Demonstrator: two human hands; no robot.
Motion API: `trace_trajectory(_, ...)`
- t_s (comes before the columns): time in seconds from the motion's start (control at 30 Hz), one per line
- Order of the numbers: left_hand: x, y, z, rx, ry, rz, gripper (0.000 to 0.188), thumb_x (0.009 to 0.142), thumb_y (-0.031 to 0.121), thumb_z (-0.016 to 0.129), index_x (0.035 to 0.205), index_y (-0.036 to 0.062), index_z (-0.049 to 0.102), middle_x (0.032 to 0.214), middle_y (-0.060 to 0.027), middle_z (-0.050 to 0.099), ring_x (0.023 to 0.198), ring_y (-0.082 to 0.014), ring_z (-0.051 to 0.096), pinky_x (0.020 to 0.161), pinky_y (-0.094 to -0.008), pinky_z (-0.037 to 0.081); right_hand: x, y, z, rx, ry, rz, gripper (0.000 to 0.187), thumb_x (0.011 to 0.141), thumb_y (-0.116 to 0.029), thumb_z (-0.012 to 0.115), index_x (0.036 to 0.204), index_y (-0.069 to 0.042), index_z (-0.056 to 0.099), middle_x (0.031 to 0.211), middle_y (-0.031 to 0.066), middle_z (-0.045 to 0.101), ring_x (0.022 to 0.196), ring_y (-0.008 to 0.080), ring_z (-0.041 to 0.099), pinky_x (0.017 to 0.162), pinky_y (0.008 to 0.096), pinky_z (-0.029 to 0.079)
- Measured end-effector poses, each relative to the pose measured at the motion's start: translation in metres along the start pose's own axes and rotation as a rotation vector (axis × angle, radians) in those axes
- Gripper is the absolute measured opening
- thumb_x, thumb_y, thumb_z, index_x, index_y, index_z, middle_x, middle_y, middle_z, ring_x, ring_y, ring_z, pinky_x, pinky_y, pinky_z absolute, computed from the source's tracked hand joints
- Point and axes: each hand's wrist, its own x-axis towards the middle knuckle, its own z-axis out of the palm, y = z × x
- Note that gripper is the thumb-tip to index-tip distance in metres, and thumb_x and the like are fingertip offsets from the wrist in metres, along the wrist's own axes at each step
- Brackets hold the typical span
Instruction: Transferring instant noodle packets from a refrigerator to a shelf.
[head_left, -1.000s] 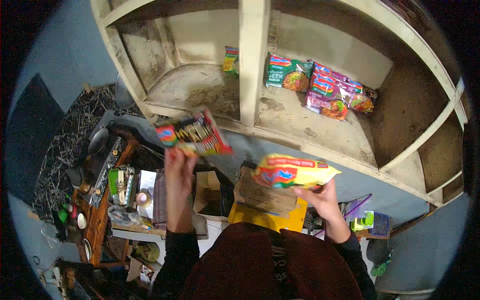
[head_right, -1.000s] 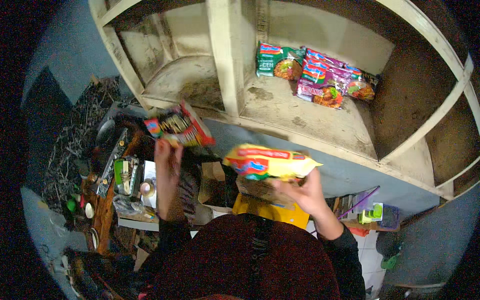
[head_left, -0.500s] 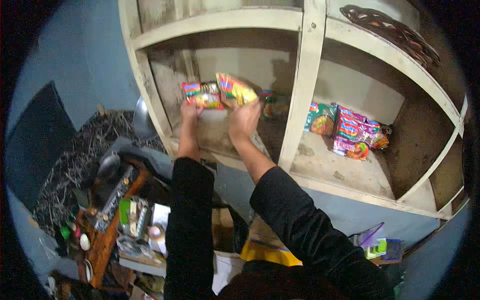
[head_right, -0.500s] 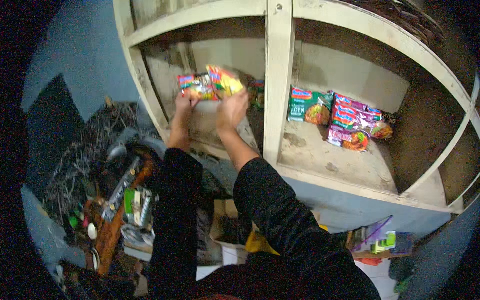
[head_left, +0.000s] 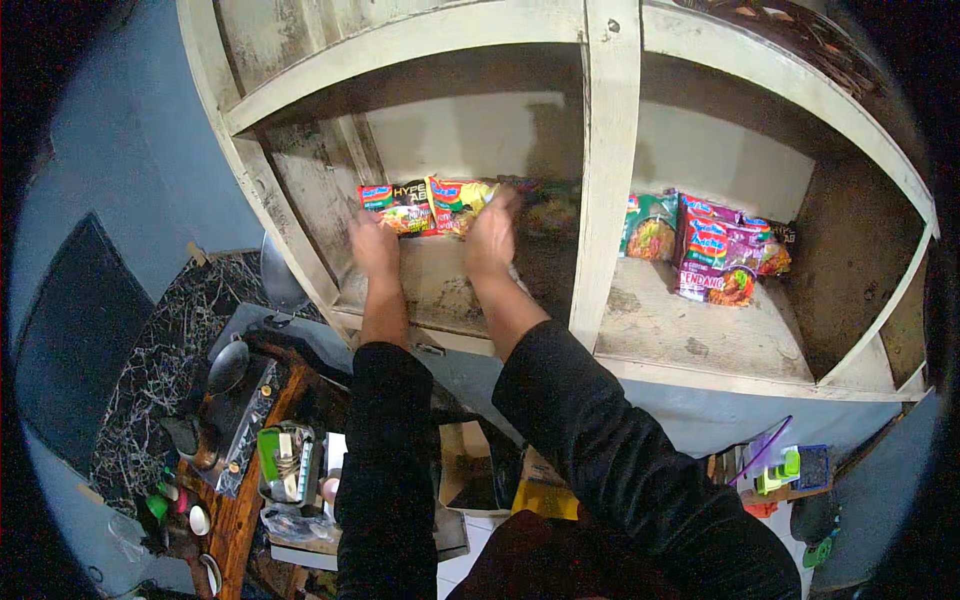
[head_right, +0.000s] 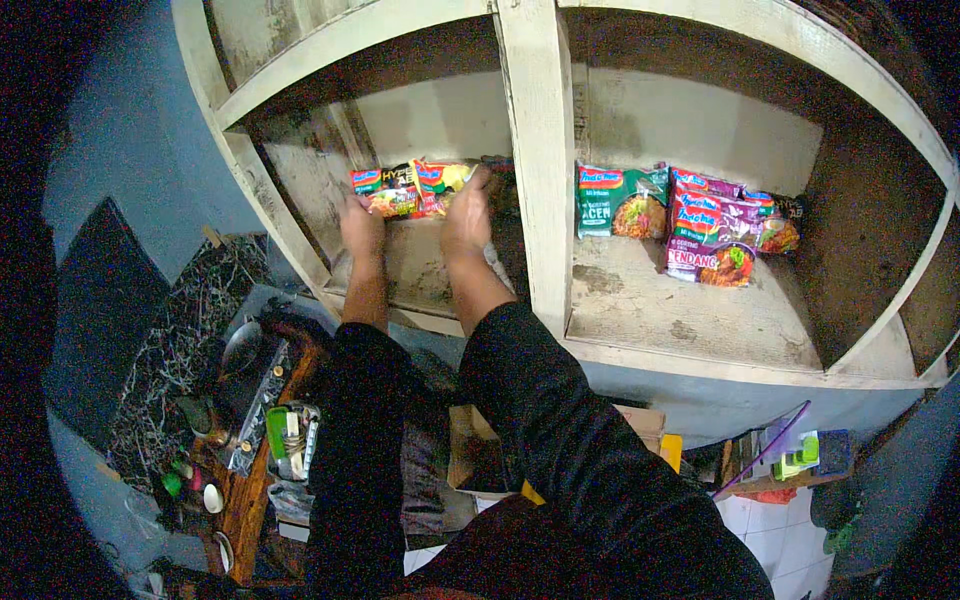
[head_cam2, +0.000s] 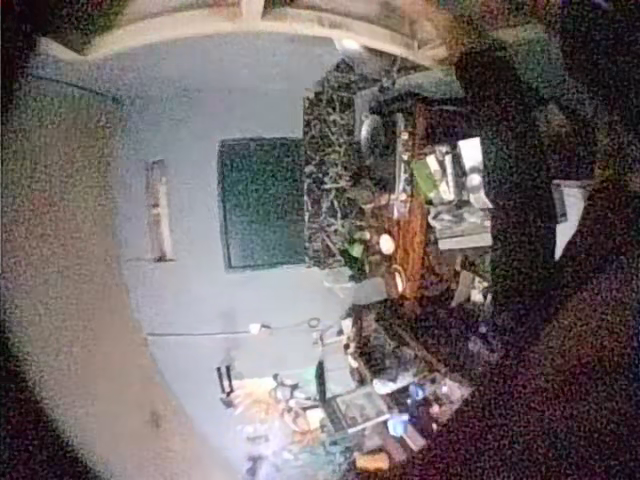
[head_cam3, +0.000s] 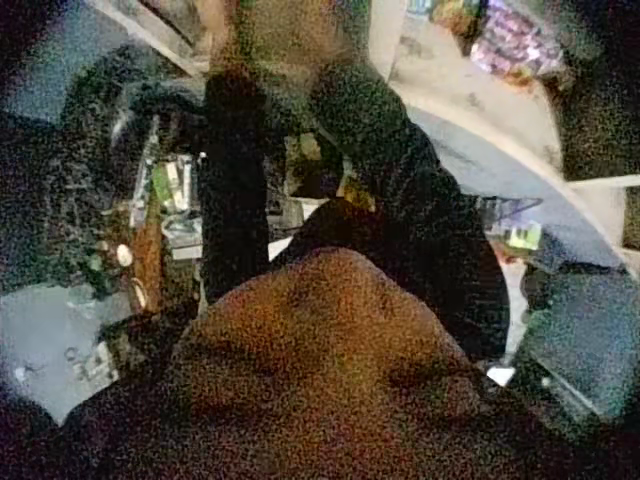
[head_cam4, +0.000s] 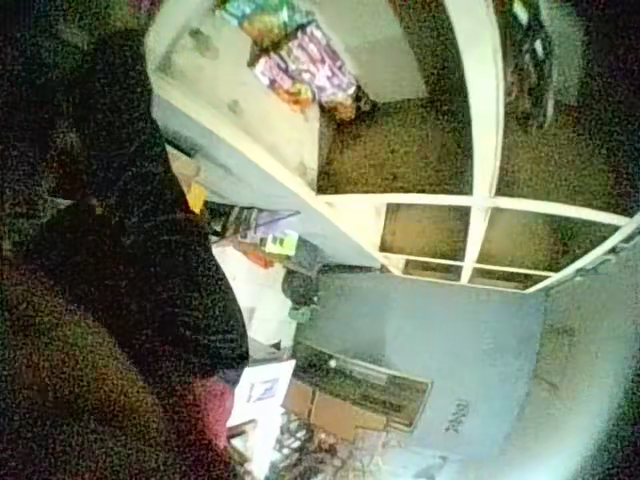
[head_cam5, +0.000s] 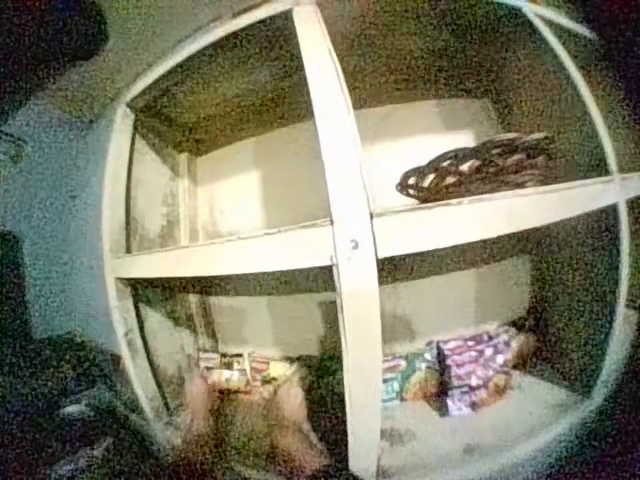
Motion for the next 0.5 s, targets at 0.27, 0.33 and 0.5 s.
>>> trace_trajectory(0.27, 0.005, -0.021, 0.030, -0.038, -0.064, -0.001, 0.033, 0.071, 0.020, 0.055, 0.099, 0.0019, 0.049, 0.103, -0.0215, 0.046, 0.089, -0.0383, 0.052, 0.078, -0.0432, 0.043, 0.002, 0.001, 0.001, -0.060, -0.058, -0.091, 0.029, 0.078, -0.007, 0.046, 0.106, 0.001, 0.042, 0.117, 0.0248, 0.036, 0.097, 0.0382, 0.048, 0.079, 0.0406, 0.044)
trace_trajectory(0.33, 0.007, -0.022, 0.032, -0.034, -0.045, 0.009, 0.035, 0.071, 0.020, 0.055, 0.100, 0.0017, 0.048, 0.103, -0.0220, 0.046, 0.089, -0.0390, 0.052, 0.078, -0.0434, 0.043, 0.002, 0.007, 0.008, 0.052, -0.119, -0.013, 0.028, 0.078, -0.007, 0.046, 0.105, 0.001, 0.044, 0.115, 0.0247, 0.038, 0.095, 0.0380, 0.049, 0.079, 0.0403, 0.044)
trace_trajectory(0.5, 0.007, -0.018, 0.028, -0.051, -0.056, 0.014, 0.040, 0.071, 0.023, 0.056, 0.103, 0.0011, 0.046, 0.106, -0.0224, 0.044, 0.090, -0.0394, 0.051, 0.079, -0.0438, 0.043, -0.004, 0.023, 0.031, -0.178, -0.102, -0.373, 0.032, 0.072, -0.004, 0.050, 0.104, 0.003, 0.046, 0.111, 0.0245, 0.039, 0.096, 0.0386, 0.047, 0.079, 0.0407, 0.044)
